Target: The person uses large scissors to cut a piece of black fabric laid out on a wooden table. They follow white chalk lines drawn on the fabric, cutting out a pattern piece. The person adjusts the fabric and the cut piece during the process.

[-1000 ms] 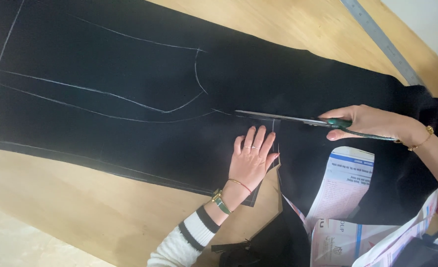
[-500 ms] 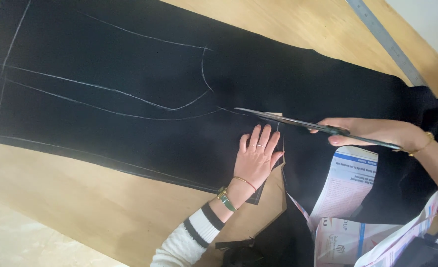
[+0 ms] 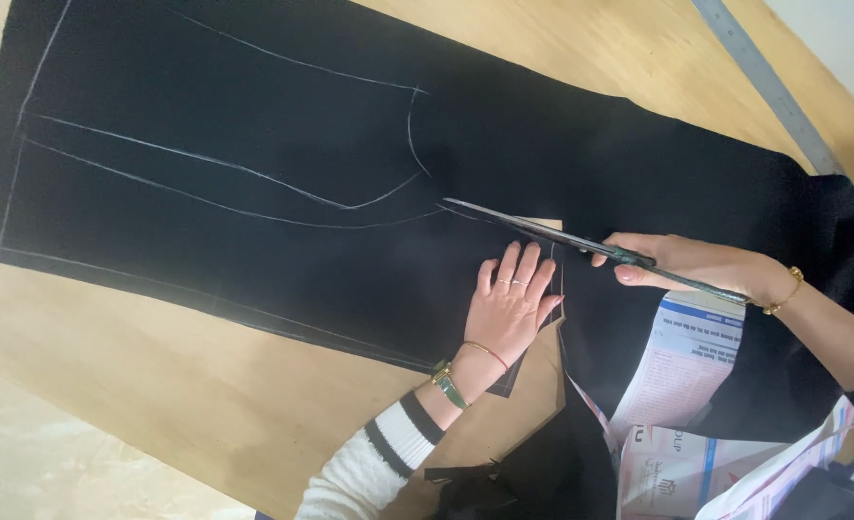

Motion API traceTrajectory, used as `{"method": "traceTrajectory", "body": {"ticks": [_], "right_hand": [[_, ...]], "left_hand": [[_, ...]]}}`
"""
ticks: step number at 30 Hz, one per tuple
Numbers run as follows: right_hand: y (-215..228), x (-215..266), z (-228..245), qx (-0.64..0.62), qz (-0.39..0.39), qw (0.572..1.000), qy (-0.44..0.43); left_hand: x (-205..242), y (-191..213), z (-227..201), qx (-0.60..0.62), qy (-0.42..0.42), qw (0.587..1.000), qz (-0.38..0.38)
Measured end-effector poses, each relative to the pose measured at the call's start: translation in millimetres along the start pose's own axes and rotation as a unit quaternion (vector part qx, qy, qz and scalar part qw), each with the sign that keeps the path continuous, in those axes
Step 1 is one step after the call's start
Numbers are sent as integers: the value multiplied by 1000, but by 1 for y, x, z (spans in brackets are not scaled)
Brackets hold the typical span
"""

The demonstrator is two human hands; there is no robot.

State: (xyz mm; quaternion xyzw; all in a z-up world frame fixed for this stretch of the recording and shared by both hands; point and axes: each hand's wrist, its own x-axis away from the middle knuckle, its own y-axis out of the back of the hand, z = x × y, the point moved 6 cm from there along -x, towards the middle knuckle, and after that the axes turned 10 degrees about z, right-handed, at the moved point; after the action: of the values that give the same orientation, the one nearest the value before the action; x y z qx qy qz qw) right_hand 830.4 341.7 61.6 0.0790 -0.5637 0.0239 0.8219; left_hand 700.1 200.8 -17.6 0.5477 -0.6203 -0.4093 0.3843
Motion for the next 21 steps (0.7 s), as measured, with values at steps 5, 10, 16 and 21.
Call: {"method": "traceTrajectory", "body": {"ticks": [5,10,16,21], "right_hand": [[0,2,4,-10,-25,999,18],[4,-7,-11,5,-35,999,-14],[5,5,-3,20,19,1000,7],[8,-1,-2,36,33,999,3]], "left_hand": [[1,1,0,-2,-3,1000,-7],[0,0,-1,-2,3,1000,-2],[1,2,-1,-10,3,1000,-6],[1,4,-1,0,3,1000,-5]]}}
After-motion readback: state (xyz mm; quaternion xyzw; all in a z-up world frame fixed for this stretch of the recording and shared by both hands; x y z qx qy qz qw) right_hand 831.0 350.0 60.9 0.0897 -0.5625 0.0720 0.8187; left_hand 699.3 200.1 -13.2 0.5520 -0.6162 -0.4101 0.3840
